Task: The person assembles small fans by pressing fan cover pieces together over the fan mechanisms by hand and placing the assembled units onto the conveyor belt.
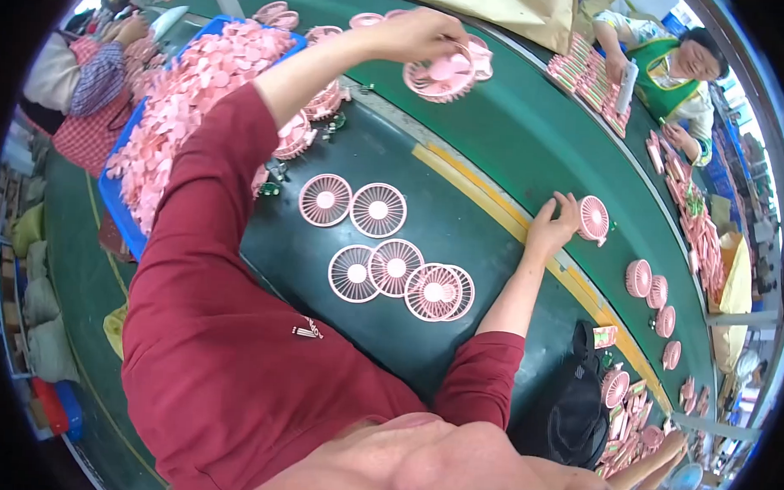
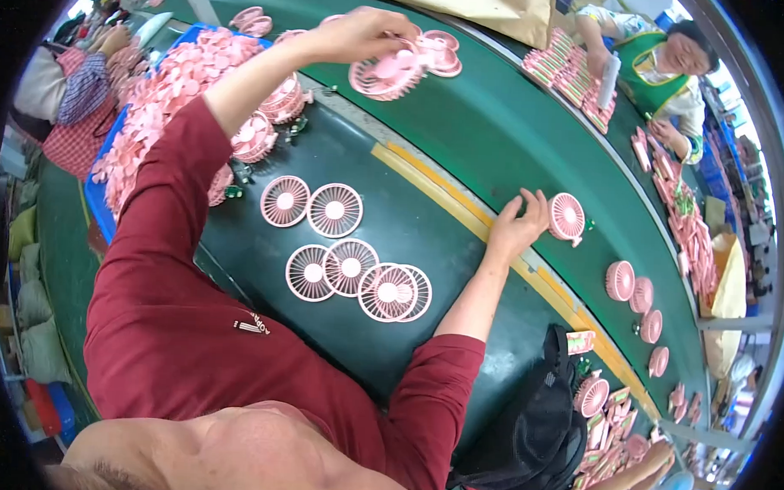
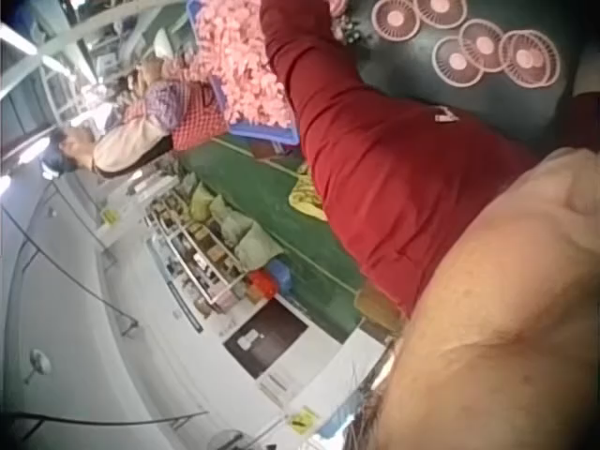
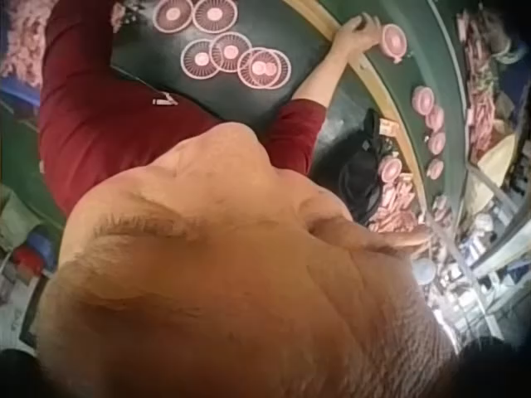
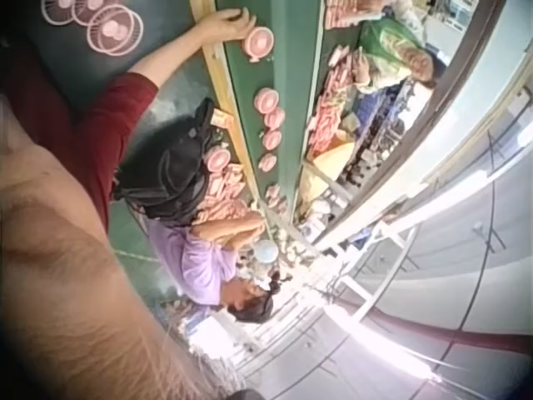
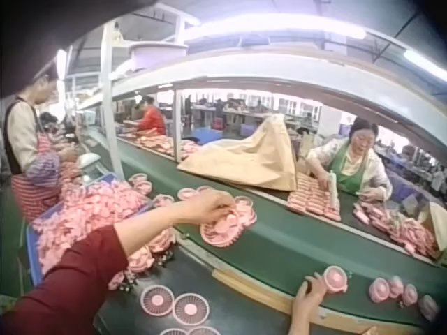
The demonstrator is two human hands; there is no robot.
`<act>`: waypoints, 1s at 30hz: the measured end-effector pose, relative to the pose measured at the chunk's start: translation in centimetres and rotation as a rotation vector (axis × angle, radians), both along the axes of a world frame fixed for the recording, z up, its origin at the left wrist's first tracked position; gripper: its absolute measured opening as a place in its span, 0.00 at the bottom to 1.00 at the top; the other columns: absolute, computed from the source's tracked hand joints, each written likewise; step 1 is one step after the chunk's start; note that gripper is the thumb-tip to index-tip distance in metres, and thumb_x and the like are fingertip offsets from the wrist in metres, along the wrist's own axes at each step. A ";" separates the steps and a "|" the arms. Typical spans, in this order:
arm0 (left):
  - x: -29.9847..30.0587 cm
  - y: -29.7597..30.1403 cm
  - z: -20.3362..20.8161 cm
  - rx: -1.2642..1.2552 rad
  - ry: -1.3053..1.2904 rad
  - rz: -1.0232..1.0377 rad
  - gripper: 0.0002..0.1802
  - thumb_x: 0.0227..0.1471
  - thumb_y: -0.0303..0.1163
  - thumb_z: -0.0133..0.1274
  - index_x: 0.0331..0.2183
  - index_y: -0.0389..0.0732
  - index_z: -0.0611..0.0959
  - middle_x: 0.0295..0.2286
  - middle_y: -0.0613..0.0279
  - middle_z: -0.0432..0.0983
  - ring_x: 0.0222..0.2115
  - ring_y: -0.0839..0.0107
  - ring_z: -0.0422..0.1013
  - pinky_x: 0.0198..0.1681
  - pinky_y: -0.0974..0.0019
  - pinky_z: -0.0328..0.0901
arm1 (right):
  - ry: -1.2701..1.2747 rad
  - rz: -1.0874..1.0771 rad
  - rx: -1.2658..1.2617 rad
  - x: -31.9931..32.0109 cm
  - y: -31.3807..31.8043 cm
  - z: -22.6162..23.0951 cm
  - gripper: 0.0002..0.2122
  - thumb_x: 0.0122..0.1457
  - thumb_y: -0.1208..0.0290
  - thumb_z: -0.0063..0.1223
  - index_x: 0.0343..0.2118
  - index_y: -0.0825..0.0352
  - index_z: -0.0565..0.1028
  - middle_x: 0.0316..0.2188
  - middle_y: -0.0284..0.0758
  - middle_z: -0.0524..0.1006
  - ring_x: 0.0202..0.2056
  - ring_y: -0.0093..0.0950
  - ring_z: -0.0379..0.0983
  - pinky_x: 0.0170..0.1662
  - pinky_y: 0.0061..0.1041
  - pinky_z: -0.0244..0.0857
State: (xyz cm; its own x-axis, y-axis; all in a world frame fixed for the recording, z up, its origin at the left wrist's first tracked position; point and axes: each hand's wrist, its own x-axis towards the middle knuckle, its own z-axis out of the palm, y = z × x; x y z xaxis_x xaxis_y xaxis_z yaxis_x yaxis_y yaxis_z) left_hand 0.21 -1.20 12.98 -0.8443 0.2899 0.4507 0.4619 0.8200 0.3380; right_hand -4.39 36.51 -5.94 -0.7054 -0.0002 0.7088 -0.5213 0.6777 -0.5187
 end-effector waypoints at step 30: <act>24.8 -13.1 -7.0 -0.149 -0.443 0.853 0.12 0.42 0.37 0.58 0.25 0.37 0.84 0.22 0.48 0.78 0.28 0.56 0.77 0.32 0.55 0.69 | -0.134 0.015 -0.064 -0.1 -0.3 -0.3 0.07 0.55 0.75 0.54 0.36 0.66 0.80 0.43 0.41 0.78 0.47 0.41 0.72 0.51 0.38 0.65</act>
State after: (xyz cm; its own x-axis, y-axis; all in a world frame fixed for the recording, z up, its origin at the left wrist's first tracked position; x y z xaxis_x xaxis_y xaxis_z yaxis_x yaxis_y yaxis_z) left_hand 24.98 -14.25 6.00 -0.8812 -0.4701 0.0502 -0.4517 0.8685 0.2040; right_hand -4.50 36.17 -6.28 -0.7937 0.0310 0.6075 -0.4545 0.6335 -0.6262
